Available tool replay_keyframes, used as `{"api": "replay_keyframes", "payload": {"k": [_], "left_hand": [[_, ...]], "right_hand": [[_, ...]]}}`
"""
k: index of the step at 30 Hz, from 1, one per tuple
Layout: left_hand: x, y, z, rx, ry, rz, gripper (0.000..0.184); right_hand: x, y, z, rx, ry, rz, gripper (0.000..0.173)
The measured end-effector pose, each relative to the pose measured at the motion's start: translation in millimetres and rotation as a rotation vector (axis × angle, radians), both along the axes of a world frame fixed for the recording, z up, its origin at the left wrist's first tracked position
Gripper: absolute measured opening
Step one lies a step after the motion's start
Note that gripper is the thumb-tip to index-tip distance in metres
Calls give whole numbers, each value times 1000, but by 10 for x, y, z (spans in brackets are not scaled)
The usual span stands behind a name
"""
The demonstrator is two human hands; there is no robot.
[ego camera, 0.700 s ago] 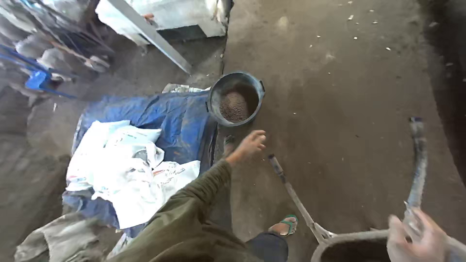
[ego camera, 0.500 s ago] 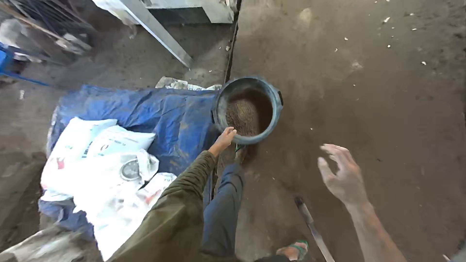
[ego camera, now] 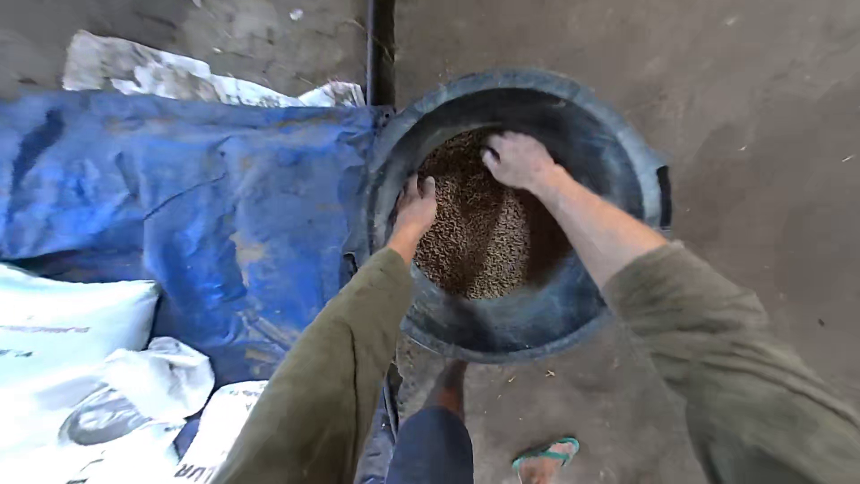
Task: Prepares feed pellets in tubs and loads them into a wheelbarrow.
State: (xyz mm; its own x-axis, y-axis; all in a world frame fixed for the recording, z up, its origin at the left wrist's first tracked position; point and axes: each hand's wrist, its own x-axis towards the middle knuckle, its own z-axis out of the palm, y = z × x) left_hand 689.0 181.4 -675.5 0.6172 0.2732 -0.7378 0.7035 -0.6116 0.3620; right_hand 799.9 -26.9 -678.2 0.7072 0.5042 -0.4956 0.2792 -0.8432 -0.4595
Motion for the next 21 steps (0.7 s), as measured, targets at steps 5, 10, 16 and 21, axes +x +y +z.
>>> {"api": "replay_keyframes", "payload": {"k": [5, 10, 16, 21], "left_hand": [[-189, -219, -311, 146, 76, 116, 95], [-126, -183, -432, 22, 269, 322, 118], [-292, -440, -452, -271, 424, 464, 67], [-586, -530, -365, -368, 432, 589, 58]], "right_hand": [[77, -462, -721, 76, -34, -79, 46], [-462, -814, -690, -33, 358, -559, 56], [-1418, -645, -417, 267, 757, -1168, 49], [-1742, -548, -155, 388, 949, -1587, 42]]}}
